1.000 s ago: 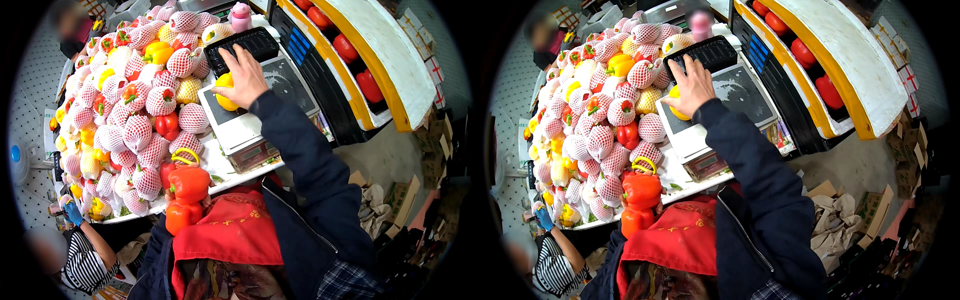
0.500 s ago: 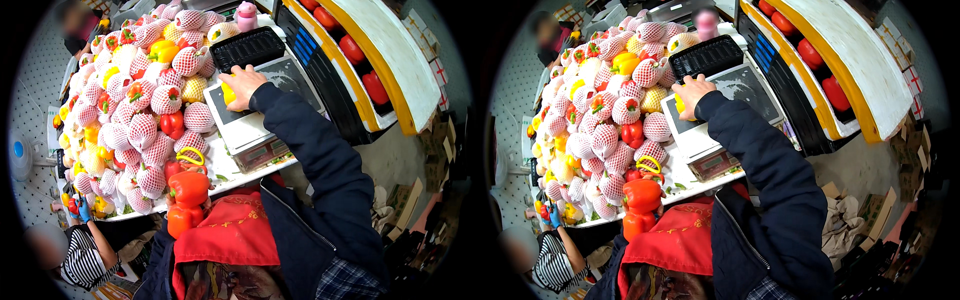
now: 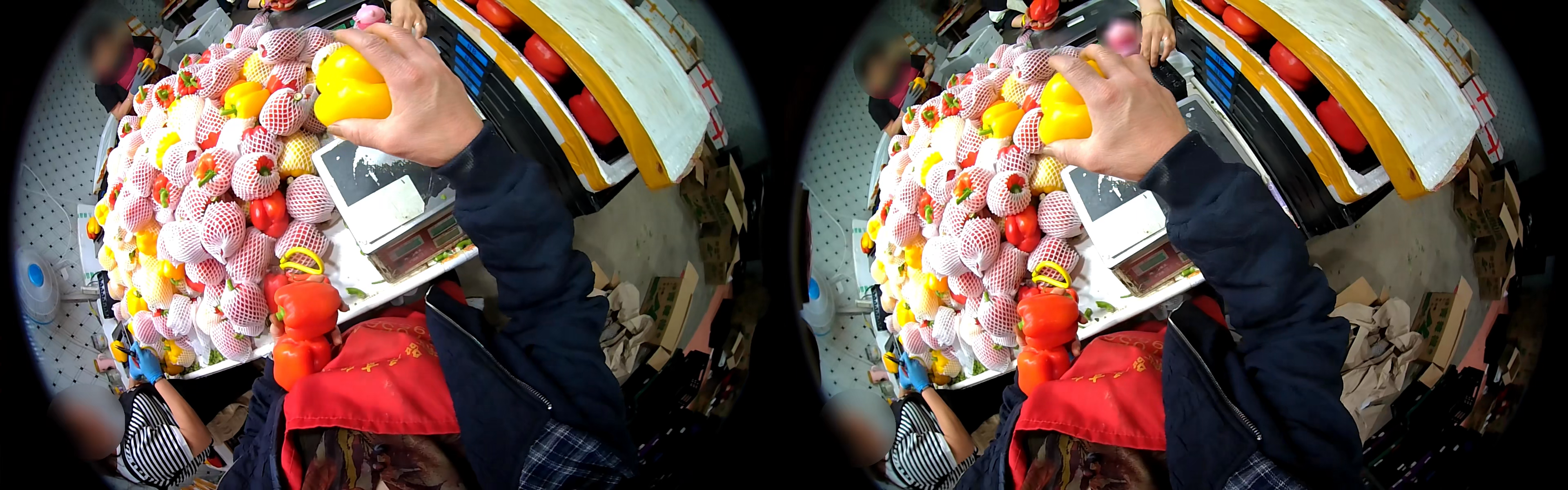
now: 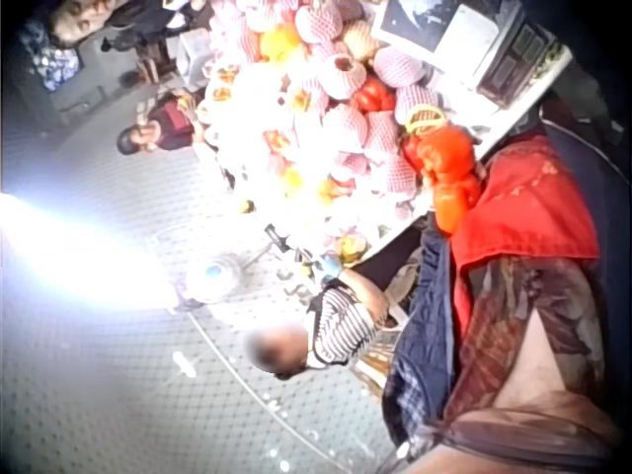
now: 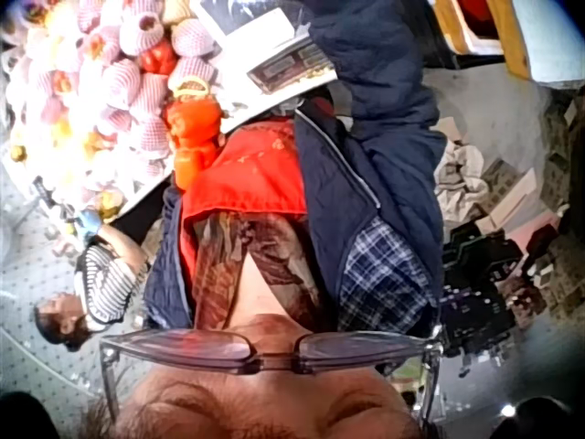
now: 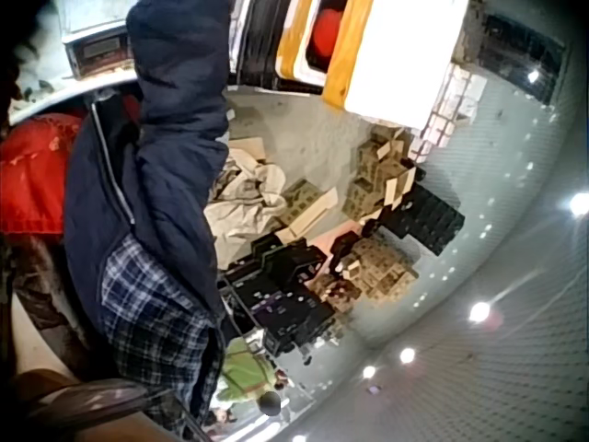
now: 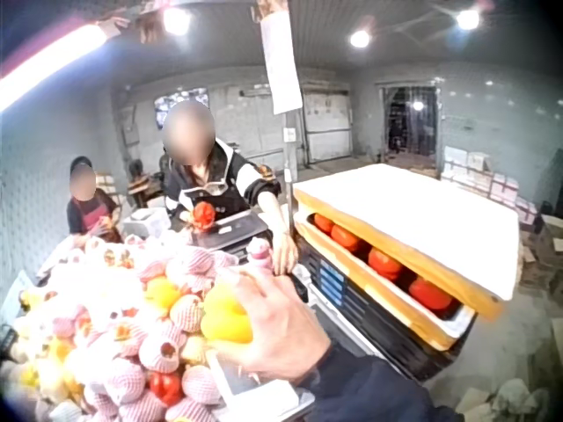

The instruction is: The person trims the stems of red and yellow bell peppers using scissors and places them into black plastic trays. The person repeatedly picks peppers from a large pile, cuts the stems, and arranges the peppers in trays on the counter.

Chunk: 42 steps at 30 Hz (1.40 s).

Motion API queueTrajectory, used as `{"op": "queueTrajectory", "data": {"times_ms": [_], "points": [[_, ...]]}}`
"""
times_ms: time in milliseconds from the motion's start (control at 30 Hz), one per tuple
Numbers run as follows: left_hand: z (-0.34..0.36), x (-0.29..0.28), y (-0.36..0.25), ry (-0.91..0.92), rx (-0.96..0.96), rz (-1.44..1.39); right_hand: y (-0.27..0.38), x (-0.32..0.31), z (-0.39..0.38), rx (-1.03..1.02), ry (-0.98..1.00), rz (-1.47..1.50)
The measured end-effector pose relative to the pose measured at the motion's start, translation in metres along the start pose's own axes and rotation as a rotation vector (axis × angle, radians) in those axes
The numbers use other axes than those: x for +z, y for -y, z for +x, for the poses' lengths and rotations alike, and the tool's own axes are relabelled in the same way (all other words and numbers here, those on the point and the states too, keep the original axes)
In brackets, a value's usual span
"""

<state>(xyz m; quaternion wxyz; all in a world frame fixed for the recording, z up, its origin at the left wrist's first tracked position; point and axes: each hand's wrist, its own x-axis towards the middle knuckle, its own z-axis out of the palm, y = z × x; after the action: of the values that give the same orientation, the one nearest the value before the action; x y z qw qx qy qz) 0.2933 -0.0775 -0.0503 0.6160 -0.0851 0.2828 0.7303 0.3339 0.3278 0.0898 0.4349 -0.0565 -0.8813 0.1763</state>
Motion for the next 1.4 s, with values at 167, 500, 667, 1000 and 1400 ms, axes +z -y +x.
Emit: {"op": "queueTrajectory", "data": {"times_ms": [167,500,667,1000,1400], "points": [[0.001,0.006,-0.002,0.001,-0.012,0.010,-0.013,-0.008,-0.011,0.092,0.098,-0.004],[0.010,0.006,-0.005,0.027,-0.010,0.006,-0.045,0.031,-0.042,0.269,0.455,-0.184],[0.023,0.011,-0.010,0.085,-0.025,0.001,-0.063,0.049,-0.057,0.372,0.673,-0.331],[0.065,0.036,-0.015,0.087,-0.136,-0.066,0.039,0.053,-0.073,0.022,0.857,0.825],[0.064,0.065,-0.027,0.357,-0.083,0.292,0.026,0.051,-0.065,0.378,0.725,0.659]]}}
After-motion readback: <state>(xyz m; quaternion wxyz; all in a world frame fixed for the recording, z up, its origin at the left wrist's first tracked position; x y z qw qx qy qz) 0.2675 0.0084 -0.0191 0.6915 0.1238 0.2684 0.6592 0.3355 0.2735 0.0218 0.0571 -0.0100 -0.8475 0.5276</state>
